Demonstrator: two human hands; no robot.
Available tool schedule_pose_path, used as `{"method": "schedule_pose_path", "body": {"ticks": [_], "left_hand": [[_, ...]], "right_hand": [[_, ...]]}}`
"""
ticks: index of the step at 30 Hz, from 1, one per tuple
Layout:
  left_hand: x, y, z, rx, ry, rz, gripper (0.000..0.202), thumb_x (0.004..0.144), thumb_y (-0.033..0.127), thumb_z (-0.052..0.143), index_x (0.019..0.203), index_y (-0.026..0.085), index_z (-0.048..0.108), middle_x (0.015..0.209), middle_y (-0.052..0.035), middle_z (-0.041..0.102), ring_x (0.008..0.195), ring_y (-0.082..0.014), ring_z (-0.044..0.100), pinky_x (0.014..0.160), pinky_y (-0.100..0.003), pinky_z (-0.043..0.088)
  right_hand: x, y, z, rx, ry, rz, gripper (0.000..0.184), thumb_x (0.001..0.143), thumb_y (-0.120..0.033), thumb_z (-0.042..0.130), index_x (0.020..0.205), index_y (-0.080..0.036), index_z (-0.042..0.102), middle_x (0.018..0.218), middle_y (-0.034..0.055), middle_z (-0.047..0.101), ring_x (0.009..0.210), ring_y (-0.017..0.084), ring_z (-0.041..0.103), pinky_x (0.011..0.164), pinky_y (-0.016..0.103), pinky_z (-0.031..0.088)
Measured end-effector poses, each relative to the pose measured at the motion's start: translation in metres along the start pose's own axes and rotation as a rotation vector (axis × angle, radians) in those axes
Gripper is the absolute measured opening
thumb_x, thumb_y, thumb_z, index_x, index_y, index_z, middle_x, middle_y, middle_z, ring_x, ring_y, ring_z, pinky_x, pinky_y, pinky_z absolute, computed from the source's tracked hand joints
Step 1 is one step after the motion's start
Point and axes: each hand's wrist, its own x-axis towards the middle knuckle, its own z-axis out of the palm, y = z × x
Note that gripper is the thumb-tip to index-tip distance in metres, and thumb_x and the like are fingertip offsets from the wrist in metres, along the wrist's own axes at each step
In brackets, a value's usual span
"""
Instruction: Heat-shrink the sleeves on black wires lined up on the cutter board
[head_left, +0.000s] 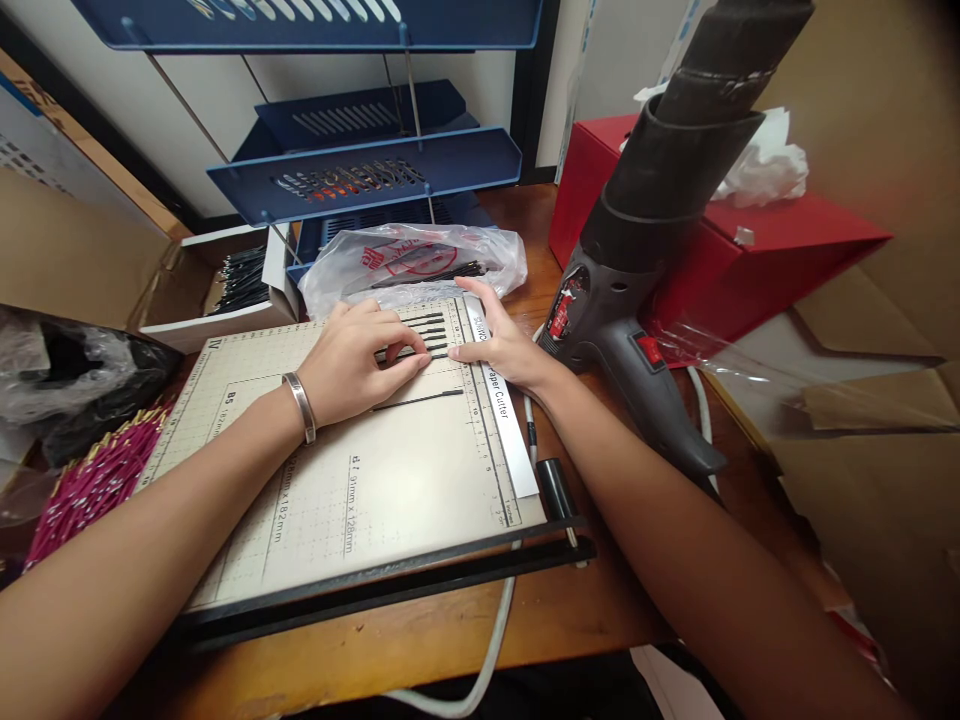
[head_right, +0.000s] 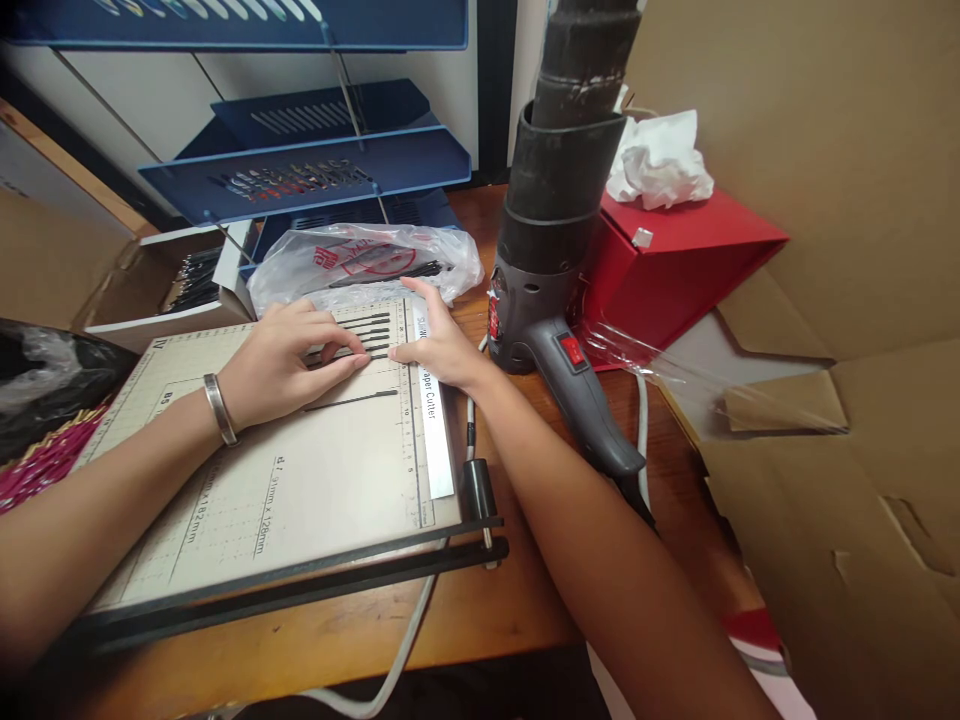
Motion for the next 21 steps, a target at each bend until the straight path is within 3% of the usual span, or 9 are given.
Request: {"method": "schedule_pose_path", "body": {"ticks": [5,13,21], "left_hand": [[0.0002,-0.0002,-0.0003,0.002,-0.005,0.002,0.030,0.099,0.047,0.063,0.088,0.025,0.079,0.074,-0.0039,0.070,0.081,-0.0245,0.058,0.080,-0.041,0.035],[0.0006,-0.0002,0.0001,0.034,0.005,0.007,0.030,0.099,0.046,0.062,0.087,0.025,0.080,0.074,-0.0044,0.070,0.081,-0.0253,0.058,0.081,-0.043,0.034],[0.0000,-0.0008,0.0007,0.032,0.011,0.016,0.030,0.100,0.046,0.063,0.088,0.025,0.080,0.074,-0.0041,0.070,0.081,-0.0246,0.057,0.081,-0.043,0.035]], "right_hand": [[-0.0013,-0.0023,0.0009,-0.012,0.009,0.009,0.102,0.059,-0.030,0.083,0.154,-0.036,0.046,0.174,0.0042,0.042,0.163,0.037,0.038,0.140,0.061,0.029],[-0.0019,-0.0032,0.0024,-0.046,0.034,-0.016,0.098,0.060,-0.031,0.079,0.153,-0.034,0.049,0.176,0.0033,0.039,0.167,0.033,0.031,0.143,0.054,0.020],[-0.0005,-0.0008,0.0013,-0.012,0.019,0.003,0.102,0.058,-0.030,0.082,0.154,-0.035,0.046,0.175,0.0040,0.039,0.165,0.035,0.036,0.141,0.059,0.027]]}}
